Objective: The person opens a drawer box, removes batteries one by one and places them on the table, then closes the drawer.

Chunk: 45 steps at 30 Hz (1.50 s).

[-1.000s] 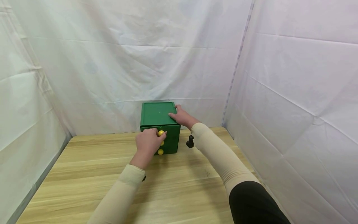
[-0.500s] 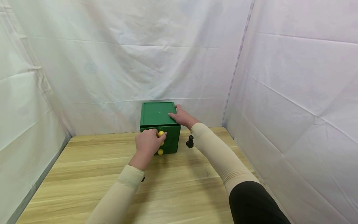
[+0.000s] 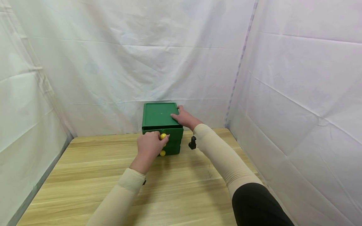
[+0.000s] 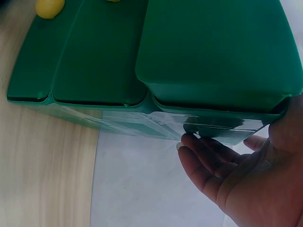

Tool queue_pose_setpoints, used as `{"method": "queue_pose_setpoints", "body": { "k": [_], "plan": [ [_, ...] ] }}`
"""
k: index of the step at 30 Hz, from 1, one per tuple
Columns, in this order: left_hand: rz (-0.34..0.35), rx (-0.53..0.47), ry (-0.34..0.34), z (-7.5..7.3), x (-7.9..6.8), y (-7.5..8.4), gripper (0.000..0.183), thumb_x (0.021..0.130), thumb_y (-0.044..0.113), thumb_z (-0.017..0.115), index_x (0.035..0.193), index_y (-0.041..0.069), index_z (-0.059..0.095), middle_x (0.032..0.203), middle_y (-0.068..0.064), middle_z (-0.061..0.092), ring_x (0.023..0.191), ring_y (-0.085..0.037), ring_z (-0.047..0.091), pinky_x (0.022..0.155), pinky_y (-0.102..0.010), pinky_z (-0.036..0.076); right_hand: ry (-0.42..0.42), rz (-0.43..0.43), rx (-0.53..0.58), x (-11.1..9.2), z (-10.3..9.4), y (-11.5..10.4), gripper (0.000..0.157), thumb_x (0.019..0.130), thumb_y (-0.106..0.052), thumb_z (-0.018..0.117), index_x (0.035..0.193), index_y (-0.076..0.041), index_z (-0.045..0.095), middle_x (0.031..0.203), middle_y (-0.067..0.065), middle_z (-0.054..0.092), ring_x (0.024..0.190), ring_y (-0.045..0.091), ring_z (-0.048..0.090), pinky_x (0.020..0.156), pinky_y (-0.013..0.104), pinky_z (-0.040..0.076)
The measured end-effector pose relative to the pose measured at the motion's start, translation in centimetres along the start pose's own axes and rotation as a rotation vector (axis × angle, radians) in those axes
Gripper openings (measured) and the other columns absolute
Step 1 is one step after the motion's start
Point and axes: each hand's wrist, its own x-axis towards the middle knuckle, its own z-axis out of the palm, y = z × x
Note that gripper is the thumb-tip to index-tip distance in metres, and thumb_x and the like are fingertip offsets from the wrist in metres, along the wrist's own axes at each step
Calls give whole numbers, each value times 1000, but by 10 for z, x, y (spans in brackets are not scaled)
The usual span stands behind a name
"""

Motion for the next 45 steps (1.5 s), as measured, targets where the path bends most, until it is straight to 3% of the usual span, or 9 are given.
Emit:
{"method": "queue_pose_setpoints", "body": {
  "k": [14, 45],
  "plan": [
    [19, 21, 11, -4, -8, 1, 61, 91, 64, 60, 53, 18, 47, 44, 1, 40, 36, -17, 37, 37, -32, 32, -2, 4, 22, -1, 0, 0, 78, 104, -48, 50, 160, -13, 8, 156, 21, 36, 139, 32, 44, 111, 49, 39],
    [66, 9, 27, -9, -19, 6, 58, 90, 60, 66, 54, 18, 48, 44, 3, 39, 36, -16, 36, 37, -31, 32, -17, 10, 7, 1, -1, 2, 81, 103, -52, 49, 161, -15, 5, 158, 21, 35, 139, 30, 44, 111, 48, 39]
  ]
}}
